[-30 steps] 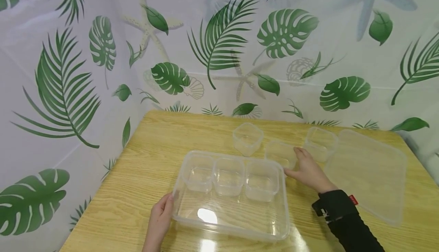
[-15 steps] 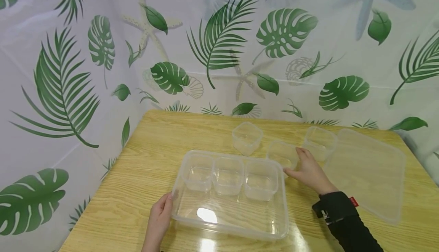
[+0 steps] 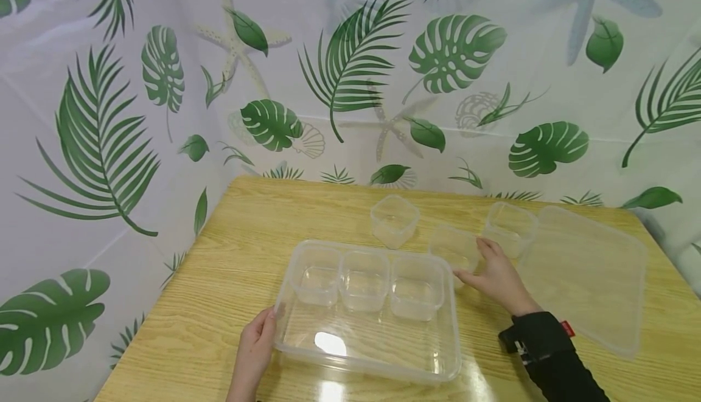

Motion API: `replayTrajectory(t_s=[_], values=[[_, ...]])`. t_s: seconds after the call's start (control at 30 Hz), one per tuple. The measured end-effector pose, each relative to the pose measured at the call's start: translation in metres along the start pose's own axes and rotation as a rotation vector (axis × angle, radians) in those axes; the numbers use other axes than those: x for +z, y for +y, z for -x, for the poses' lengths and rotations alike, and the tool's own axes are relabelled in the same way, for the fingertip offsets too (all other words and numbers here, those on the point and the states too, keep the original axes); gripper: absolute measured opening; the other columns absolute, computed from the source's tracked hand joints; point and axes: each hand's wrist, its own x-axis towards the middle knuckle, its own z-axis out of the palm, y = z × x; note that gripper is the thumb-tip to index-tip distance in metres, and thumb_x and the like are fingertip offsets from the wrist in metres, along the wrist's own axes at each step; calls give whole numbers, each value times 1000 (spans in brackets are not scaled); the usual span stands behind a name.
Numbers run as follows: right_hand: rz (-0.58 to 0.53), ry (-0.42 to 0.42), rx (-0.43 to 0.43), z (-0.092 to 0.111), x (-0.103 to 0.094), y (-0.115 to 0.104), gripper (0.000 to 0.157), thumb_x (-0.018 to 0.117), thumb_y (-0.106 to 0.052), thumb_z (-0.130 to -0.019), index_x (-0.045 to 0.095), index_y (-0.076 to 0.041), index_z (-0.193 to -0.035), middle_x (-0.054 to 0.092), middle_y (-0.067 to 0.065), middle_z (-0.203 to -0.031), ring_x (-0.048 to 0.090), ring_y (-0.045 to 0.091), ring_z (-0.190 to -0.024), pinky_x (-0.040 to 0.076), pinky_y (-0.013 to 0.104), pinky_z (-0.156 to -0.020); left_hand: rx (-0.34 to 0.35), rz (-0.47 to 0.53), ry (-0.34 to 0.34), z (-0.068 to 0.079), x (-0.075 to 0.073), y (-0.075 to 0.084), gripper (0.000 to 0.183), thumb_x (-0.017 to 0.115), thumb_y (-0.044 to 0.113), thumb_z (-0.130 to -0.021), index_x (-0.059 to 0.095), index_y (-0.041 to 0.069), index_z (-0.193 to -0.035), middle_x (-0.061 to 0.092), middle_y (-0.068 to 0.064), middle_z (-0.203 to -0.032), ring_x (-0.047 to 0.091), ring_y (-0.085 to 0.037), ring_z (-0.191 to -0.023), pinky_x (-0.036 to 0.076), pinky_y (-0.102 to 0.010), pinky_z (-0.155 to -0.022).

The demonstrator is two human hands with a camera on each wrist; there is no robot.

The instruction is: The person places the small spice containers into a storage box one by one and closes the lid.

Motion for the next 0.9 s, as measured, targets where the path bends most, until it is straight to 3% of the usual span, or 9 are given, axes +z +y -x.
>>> replayTrajectory(t_s=[0.37,0.63,0.9], values=[[-43,78,17,10,-5,-2,86,69,-29,-77,20,17,-131,23,36,-129,27,50,-114,31,57,-87,-6,25,-13,1,0,-1,34,38,15,-96,53,-10,-113,59,-21,-102,58,-27,-87,49,-30,-71],[-50,193,-28,14,-12,-10,83,70,-21,-76,21,18,-130,24,37,-127,26,51,-115,30,58,-87,-12,13,3,0,0,0,33,38,14,-95,54,-10,-112,60,-21,-100,57,-26,-85,48,-28,-70],[-75,305,-71,19,-21,-30,86,74,-18,-71,22,16,-131,25,34,-129,26,48,-117,29,58,-88,-25,2,-9,0,0,-1,37,36,19,-96,53,-9,-114,55,-23,-111,53,-33,-101,44,-43,-83]])
